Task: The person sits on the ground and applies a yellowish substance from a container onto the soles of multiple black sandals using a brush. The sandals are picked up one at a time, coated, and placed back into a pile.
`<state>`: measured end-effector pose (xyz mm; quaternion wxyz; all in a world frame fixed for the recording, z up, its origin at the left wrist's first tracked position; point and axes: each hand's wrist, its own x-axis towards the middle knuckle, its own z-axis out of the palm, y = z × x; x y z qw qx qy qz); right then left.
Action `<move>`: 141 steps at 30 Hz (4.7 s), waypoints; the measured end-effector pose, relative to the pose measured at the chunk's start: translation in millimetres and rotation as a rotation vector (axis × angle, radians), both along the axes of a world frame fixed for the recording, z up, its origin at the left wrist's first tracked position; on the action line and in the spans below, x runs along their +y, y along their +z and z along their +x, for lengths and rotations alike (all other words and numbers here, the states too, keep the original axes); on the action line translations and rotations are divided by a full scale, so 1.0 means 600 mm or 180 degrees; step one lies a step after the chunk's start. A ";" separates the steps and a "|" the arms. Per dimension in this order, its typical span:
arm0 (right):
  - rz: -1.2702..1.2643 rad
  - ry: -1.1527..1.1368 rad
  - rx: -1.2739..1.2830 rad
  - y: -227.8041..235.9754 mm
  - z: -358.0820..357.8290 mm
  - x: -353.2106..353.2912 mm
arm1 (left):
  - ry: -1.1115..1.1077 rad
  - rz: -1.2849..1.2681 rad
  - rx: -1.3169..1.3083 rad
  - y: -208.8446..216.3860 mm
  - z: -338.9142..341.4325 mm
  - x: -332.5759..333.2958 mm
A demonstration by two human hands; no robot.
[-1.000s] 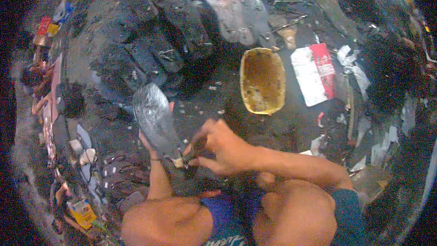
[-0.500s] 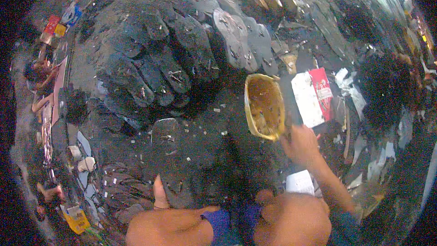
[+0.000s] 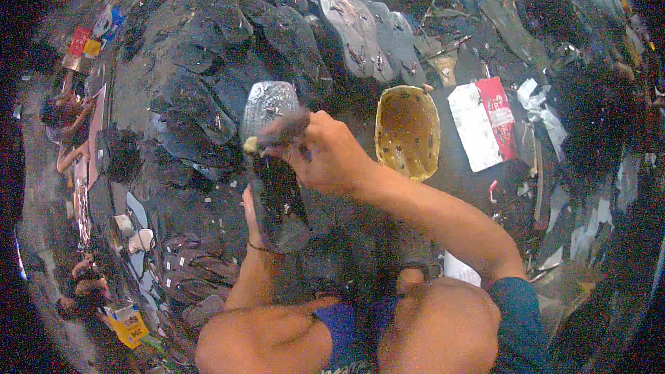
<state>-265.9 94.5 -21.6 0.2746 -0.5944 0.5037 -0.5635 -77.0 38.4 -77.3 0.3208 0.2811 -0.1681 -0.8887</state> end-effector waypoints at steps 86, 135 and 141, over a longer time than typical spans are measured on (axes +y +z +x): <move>0.3684 -0.0295 0.1368 0.010 -0.125 0.265 | -0.1271 -0.2627 -0.2449 -0.114 0.133 0.055; 0.0976 -0.2896 0.1319 -0.102 -0.180 0.164 | 0.0095 0.0778 -0.2366 -0.048 0.289 0.154; 0.4248 -0.0440 0.2123 0.029 -0.164 0.264 | 0.0048 0.0766 -0.2085 -0.036 0.263 0.140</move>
